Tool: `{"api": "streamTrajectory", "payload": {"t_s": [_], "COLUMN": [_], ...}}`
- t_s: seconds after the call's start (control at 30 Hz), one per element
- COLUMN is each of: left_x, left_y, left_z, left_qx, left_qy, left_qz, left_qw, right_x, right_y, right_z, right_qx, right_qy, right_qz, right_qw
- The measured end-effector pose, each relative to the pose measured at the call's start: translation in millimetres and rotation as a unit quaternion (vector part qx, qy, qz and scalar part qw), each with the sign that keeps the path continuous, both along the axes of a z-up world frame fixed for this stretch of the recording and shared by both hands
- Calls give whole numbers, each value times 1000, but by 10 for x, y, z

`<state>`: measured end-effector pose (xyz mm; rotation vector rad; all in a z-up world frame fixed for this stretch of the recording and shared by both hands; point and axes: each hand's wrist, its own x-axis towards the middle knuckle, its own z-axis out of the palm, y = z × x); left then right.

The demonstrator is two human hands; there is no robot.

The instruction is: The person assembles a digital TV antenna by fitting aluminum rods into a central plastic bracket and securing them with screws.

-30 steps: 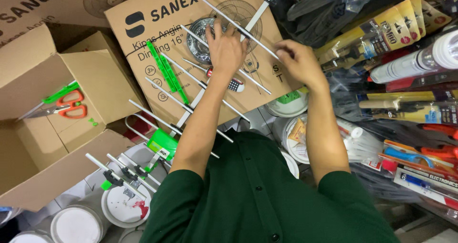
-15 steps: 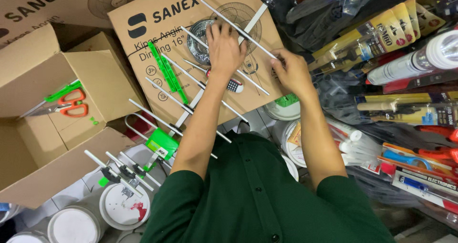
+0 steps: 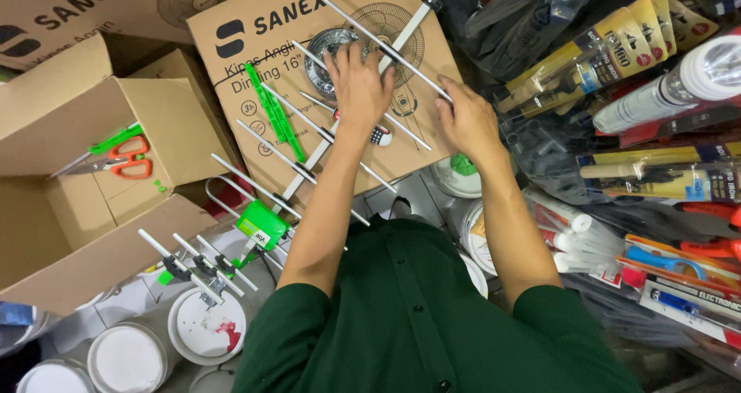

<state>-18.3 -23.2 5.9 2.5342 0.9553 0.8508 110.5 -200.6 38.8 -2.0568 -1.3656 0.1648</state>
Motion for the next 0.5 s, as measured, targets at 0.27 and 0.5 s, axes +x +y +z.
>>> {"api": "streamTrajectory", "payload": {"t_s": [0.27,0.5], "left_x": [-158,-568], "left_y": [-290,-933], "left_z": [379,971], "left_qx": [5,-75], "left_qy": [-5,-62], "left_qz": [13,-64], "left_qw": [1000,993], "right_x": [-168,-548], "right_y": [-98,-155], "right_z": [413,820], "right_qx": [73,159], "right_qy": [-122,-32], "right_qz": [-11,71], "right_qw": [990,984]}}
